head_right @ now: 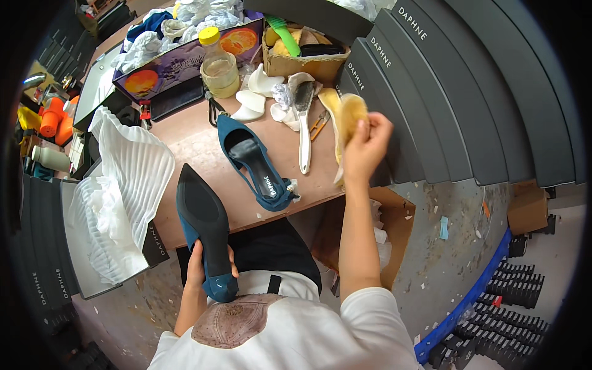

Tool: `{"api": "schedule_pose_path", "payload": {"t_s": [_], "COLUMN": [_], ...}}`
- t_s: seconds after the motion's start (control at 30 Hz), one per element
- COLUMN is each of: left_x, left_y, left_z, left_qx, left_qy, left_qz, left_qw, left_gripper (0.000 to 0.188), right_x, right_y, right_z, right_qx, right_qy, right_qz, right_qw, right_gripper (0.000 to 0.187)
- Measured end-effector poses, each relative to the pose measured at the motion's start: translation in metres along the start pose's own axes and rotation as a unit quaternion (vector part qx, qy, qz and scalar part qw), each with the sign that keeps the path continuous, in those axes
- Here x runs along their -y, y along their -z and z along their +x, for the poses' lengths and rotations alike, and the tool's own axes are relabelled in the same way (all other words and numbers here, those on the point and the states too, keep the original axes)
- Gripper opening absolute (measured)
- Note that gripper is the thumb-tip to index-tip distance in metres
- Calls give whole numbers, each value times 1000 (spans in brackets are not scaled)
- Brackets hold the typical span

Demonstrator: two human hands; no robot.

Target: Cleaning and preparing shoes for packaging.

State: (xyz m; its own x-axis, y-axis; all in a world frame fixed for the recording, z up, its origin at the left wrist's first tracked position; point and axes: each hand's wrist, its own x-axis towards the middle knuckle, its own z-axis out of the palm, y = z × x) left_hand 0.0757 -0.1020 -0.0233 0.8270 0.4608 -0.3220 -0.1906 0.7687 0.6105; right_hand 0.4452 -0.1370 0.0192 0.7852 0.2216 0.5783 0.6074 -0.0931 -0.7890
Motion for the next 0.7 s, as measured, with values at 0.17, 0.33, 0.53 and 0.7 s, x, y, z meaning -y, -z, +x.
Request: {"api": "schedule_pose_path", "payload": {"t_s": [0.17,0.33,0.53,0.7], "left_x": [2,1,6,8], "left_y": [0,-5,0,0], "left_z": [5,4,-2,-4], "left_qx": [-14,-1,5,-1], "left_qy": [29,28,29,26], "left_qz": [8,40,29,31], "left_qw": [999,999,999,999], "left_gripper": [65,64,63,62], "right_x": [26,48,44,50], "right_y": [41,50,52,53], "right_z": [11,2,-6,-10], "right_qx": [159,207,222,153], "right_qy": [-308,-344,-375,-383], "right_qz": [676,732,680,486], "right_qw": [650,551,590,770], "right_gripper": [39,53,47,46]}}
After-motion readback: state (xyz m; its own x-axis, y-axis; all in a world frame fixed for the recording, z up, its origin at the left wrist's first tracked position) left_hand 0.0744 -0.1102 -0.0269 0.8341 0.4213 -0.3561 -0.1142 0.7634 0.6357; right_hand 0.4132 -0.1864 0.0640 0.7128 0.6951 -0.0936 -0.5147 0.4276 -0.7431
